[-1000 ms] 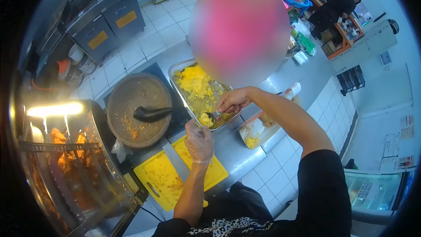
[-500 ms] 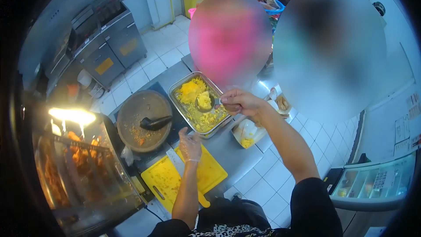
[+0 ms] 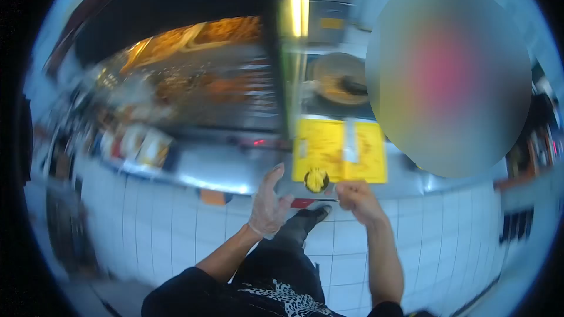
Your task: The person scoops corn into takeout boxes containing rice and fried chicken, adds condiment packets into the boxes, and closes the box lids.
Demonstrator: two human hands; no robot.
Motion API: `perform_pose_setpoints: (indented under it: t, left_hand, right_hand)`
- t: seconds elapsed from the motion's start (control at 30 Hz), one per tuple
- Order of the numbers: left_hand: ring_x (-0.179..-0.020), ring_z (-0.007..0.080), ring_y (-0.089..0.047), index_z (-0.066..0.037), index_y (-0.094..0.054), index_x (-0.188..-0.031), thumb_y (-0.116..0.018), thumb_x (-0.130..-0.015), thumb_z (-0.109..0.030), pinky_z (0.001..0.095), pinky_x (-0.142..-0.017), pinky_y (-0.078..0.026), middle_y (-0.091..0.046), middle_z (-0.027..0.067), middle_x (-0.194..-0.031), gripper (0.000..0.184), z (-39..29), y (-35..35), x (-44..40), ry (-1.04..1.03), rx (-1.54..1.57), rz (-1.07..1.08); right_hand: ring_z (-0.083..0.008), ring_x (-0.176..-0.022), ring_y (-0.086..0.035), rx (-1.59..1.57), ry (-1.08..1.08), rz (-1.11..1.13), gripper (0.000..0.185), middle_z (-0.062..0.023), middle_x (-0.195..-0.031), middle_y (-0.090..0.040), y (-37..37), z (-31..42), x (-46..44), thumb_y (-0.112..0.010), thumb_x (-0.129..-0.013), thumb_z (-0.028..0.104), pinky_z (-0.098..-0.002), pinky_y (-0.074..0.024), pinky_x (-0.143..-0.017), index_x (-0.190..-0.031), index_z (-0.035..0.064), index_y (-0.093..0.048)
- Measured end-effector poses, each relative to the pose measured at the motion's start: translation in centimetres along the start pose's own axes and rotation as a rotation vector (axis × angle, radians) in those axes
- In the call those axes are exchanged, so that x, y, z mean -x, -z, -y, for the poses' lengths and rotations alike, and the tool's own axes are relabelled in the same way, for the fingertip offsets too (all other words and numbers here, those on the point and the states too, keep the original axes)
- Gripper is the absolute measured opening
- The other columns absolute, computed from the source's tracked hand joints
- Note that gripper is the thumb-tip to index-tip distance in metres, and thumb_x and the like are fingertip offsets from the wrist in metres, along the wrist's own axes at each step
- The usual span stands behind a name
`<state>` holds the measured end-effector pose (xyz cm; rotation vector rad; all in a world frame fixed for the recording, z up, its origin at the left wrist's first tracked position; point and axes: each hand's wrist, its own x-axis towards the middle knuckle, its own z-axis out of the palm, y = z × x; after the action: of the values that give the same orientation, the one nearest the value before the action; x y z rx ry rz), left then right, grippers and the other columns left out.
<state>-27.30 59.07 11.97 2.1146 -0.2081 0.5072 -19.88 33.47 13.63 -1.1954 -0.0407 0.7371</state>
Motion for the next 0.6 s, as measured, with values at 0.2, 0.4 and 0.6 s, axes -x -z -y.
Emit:
perform_pose_setpoints:
  t: [0.2, 0.4, 0.6]
  left_hand:
    - [-0.127, 0.0410, -0.049, 0.004, -0.047, -0.134, -0.058, -0.093, -0.023, 0.0469, -0.107, -0.038, -0.049, 0.0252, -0.139, 0.050, 4.8, 14.6, 8.4, 0.047, -0.352, -0.003]
    - [-0.118, 0.0372, -0.056, 0.004, -0.054, -0.127, -0.054, -0.092, -0.014, 0.0451, -0.102, -0.042, -0.060, 0.0197, -0.125, 0.040, 15.7, 27.7, 14.1, 0.169, -0.479, -0.057]
    - [-0.121, 0.0394, -0.055, 0.004, -0.050, -0.133, -0.051, -0.094, -0.013, 0.0439, -0.105, -0.042, -0.057, 0.0230, -0.131, 0.043, 30.8, 46.8, 10.0, 0.099, -0.634, -0.234]
  right_hand:
    - [-0.0040, -0.050, -0.031, -0.128, -0.272, 0.304, 0.012, 0.0073, -0.059, -0.037, -19.1, -10.8, -6.9, -0.059, -0.097, 0.012, -0.0233, -0.0253, -0.048, -0.090, 0.0028, -0.062]
    - [-0.0042, -0.050, -0.029, -0.117, -0.416, 0.412, 0.015, 0.0077, -0.059, -0.034, -35.7, -17.6, -15.6, -0.057, -0.100, 0.017, -0.0229, -0.0239, -0.049, -0.091, 0.0060, -0.059]
    - [-0.0137, -0.054, -0.052, 0.467, 0.076, 0.336, 0.022, 0.0000, -0.063, -0.055, -56.3, -22.0, -33.1, -0.056, -0.097, 0.018, -0.0305, -0.0384, -0.050, -0.085, 0.0038, -0.067]
